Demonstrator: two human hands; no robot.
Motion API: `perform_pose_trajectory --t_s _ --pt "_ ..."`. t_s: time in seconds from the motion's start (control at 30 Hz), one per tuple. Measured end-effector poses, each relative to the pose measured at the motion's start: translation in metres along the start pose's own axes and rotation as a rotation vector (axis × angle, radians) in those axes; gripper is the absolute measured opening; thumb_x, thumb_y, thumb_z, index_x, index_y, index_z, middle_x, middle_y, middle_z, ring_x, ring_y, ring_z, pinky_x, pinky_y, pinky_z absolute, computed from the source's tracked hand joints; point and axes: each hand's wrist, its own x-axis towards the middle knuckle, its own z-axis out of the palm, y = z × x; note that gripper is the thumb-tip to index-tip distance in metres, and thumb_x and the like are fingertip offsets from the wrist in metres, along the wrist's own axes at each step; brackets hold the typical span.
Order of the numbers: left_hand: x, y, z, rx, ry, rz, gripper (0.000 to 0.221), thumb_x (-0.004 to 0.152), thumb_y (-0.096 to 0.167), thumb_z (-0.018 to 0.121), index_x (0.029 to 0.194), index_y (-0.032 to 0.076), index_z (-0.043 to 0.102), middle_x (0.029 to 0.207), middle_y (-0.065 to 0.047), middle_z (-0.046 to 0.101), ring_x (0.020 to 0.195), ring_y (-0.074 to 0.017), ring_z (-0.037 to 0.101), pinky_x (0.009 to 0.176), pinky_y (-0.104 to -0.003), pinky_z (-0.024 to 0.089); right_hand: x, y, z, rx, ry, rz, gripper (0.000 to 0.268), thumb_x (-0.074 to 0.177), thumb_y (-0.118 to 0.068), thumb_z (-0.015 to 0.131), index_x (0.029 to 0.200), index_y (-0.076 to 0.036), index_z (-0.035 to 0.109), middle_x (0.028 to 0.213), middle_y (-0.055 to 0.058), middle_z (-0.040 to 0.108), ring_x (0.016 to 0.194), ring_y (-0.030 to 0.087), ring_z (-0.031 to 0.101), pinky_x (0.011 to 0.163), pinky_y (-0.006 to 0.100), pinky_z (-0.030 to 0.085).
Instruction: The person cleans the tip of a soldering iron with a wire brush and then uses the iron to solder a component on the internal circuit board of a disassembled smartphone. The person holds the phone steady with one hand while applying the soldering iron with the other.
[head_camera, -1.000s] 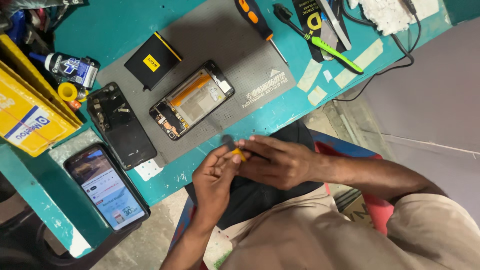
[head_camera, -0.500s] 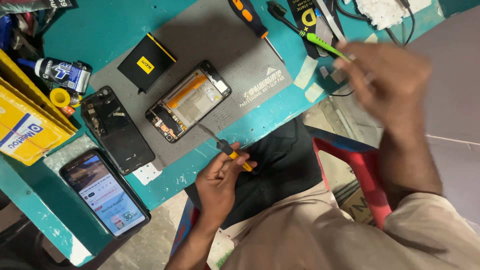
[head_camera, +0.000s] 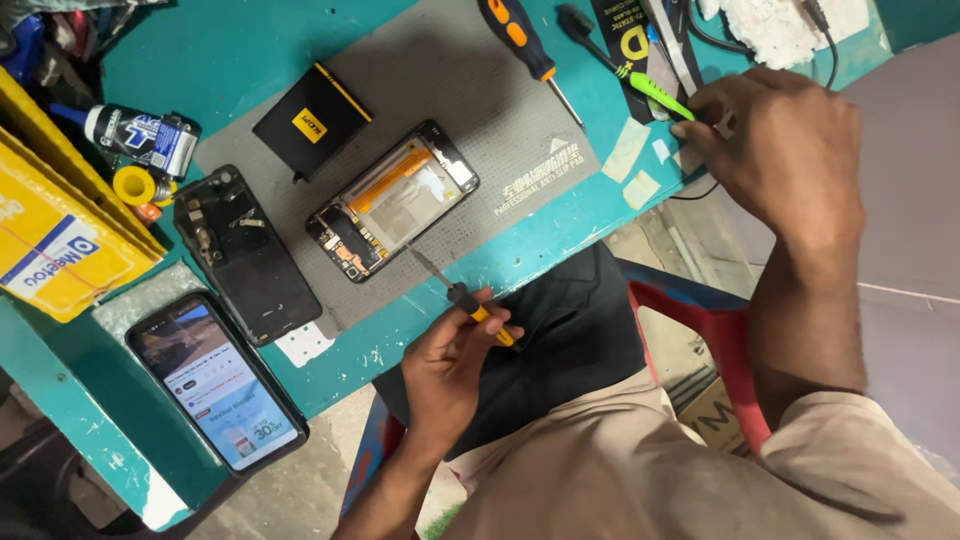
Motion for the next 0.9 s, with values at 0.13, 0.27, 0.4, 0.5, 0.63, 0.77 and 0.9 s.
perform_pose_trajectory --t_s 0.13,0.27,0.4,0.5,0.63,0.77,0.9 --pt "-0.001 0.0 -0.002 -0.021 -0.022 0.018 0.029 0.101 -0.005 0.062 0.129 -0.01 0.062 0.108 -0.015 0.072 0.095 -0.0254 0.076 0.088 -0.036 0.066 0.0 -0.008 0.009 0.078 0.034 -0.036 0.021 0.097 -0.032 0.085 0.103 -0.012 0.08 0.095 0.002 0.075 0.083 0.022 0.072 0.071 0.037 0.054" --pt "-0.001 -0.002 -0.001 0.001 -0.001 0.014 0.028 0.1 -0.005 0.063 0.127 -0.01 0.063 0.107 -0.016 0.072 0.094 -0.0258 0.077 0.087 -0.037 0.067 0.005 -0.035 0.023 0.235 0.131 -0.069 0.021 0.095 -0.025 0.085 0.105 -0.007 0.08 0.096 0.007 0.075 0.081 0.022 0.072 0.072 0.036 0.056" --pt "0.0 -0.001 -0.001 0.025 0.01 -0.024 0.027 0.1 -0.004 0.064 0.126 -0.011 0.064 0.105 -0.016 0.073 0.092 -0.0264 0.077 0.084 -0.037 0.066 0.014 -0.046 0.018 0.289 0.196 -0.055 0.028 0.093 -0.026 0.089 0.106 -0.003 0.08 0.096 0.011 0.074 0.077 0.027 0.071 0.067 0.039 0.053" --pt "0.0 0.0 0.001 0.025 0.014 -0.023 0.029 0.099 -0.003 0.064 0.128 -0.01 0.063 0.104 -0.015 0.073 0.091 -0.0257 0.077 0.083 -0.036 0.067 0.017 -0.038 0.007 0.238 0.247 0.005 0.024 0.094 -0.022 0.089 0.104 -0.002 0.079 0.092 0.014 0.073 0.069 0.029 0.07 0.061 0.04 0.052" --pt "0.0 0.001 0.0 0.01 0.003 -0.029 0.029 0.1 -0.002 0.064 0.128 -0.01 0.062 0.105 -0.014 0.073 0.093 -0.0261 0.077 0.085 -0.036 0.066 0.018 -0.027 0.011 0.053 0.348 -0.036 0.024 0.087 -0.018 0.09 0.101 -0.002 0.08 0.087 0.013 0.073 0.067 0.028 0.07 0.059 0.038 0.053" --pt "-0.001 -0.001 -0.002 0.018 -0.003 -0.022 0.029 0.1 -0.003 0.064 0.128 -0.01 0.062 0.105 -0.015 0.073 0.093 -0.0263 0.077 0.086 -0.036 0.066 0.018 -0.015 0.027 0.157 0.355 -0.042 0.01 0.093 -0.009 0.084 0.097 -0.001 0.079 0.095 0.013 0.074 0.072 0.026 0.072 0.064 0.036 0.054" --pt "0.0 -0.002 -0.004 0.006 -0.035 0.004 0.025 0.1 -0.005 0.064 0.124 -0.011 0.063 0.109 -0.016 0.073 0.096 -0.026 0.077 0.087 -0.037 0.067 0.015 -0.016 0.036 0.211 0.275 -0.005 0.011 0.099 -0.013 0.084 0.098 -0.003 0.079 0.094 0.01 0.075 0.075 0.024 0.072 0.068 0.035 0.055"
